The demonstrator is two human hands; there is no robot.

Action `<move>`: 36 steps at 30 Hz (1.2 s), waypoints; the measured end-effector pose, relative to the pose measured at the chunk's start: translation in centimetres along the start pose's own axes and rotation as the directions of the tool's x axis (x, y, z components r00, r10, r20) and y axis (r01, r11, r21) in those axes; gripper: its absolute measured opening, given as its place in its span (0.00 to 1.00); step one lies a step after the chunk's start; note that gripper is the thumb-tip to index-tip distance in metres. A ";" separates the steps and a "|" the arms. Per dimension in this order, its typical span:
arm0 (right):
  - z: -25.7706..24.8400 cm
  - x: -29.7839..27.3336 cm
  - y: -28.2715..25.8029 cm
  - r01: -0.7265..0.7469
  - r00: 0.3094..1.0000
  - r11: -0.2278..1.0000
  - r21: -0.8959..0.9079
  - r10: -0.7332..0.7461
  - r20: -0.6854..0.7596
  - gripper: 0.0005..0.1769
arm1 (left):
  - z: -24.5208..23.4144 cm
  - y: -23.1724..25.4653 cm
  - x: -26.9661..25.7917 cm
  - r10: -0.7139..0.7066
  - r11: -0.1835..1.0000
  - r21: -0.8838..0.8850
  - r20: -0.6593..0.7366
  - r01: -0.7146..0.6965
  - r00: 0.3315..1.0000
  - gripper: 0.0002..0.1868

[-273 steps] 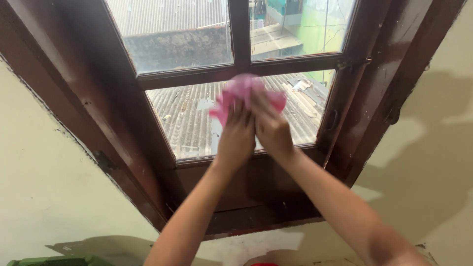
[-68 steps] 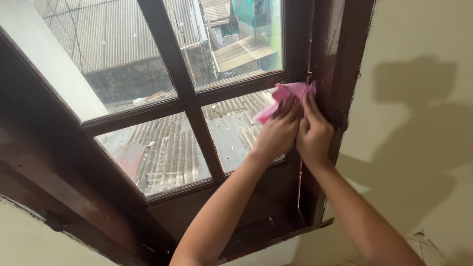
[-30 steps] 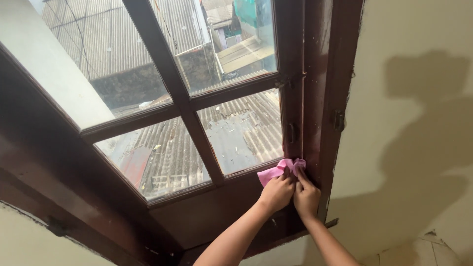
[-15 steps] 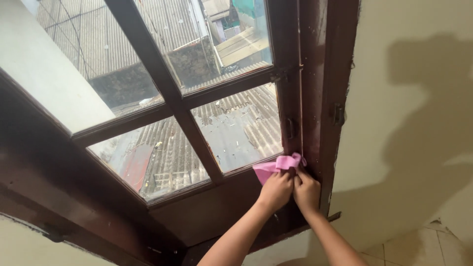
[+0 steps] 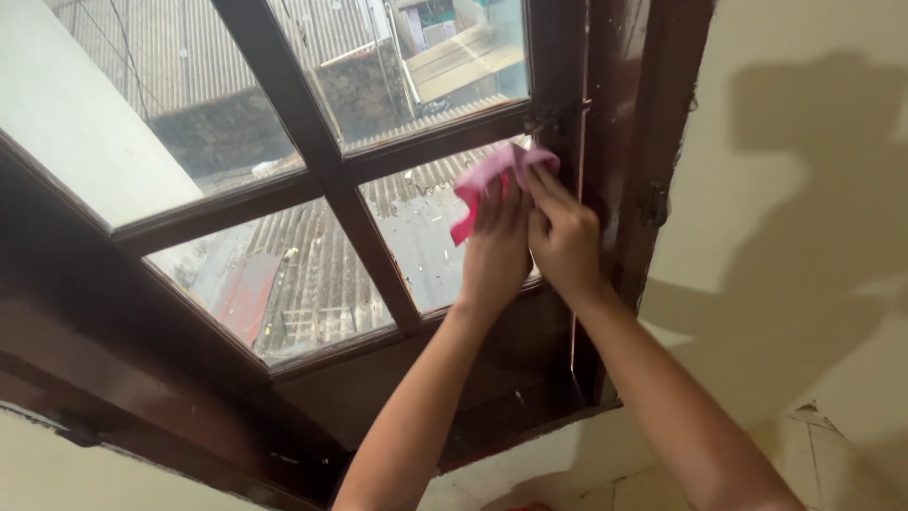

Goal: The person wipes the wooden window frame and glass panes with a pink cloth. They systematically clean the frame edges and each pane, moving from top to bottom and side to side.

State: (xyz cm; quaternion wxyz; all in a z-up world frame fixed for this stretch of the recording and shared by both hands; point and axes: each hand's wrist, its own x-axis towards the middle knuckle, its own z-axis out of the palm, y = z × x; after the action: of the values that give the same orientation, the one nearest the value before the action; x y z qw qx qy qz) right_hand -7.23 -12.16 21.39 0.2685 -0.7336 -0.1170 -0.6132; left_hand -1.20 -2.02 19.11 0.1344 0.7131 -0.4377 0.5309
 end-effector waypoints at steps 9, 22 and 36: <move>2.3 -8.7 2.8 -0.064 0.979 0.996 -0.060 0.074 0.188 0.16 | 4.8 0.6 -10.1 0.000 1.000 0.005 0.304 -0.001 0.953 0.27; 0.2 -9.4 0.4 -0.238 0.950 0.971 -0.039 0.241 0.197 0.19 | -1.6 3.8 -8.0 0.049 0.999 -0.025 0.310 -0.043 0.950 0.27; 4.7 -9.7 5.5 0.001 0.976 0.992 -0.123 0.026 0.217 0.18 | 3.7 0.2 -9.4 0.003 0.996 0.087 0.246 -0.025 0.969 0.25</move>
State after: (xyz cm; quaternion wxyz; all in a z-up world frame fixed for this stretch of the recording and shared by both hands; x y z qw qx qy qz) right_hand -2.72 -12.66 10.20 0.2125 -0.8124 -0.1034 -0.5331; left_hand 0.53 0.00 9.32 0.0433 0.7754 -0.4319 0.4586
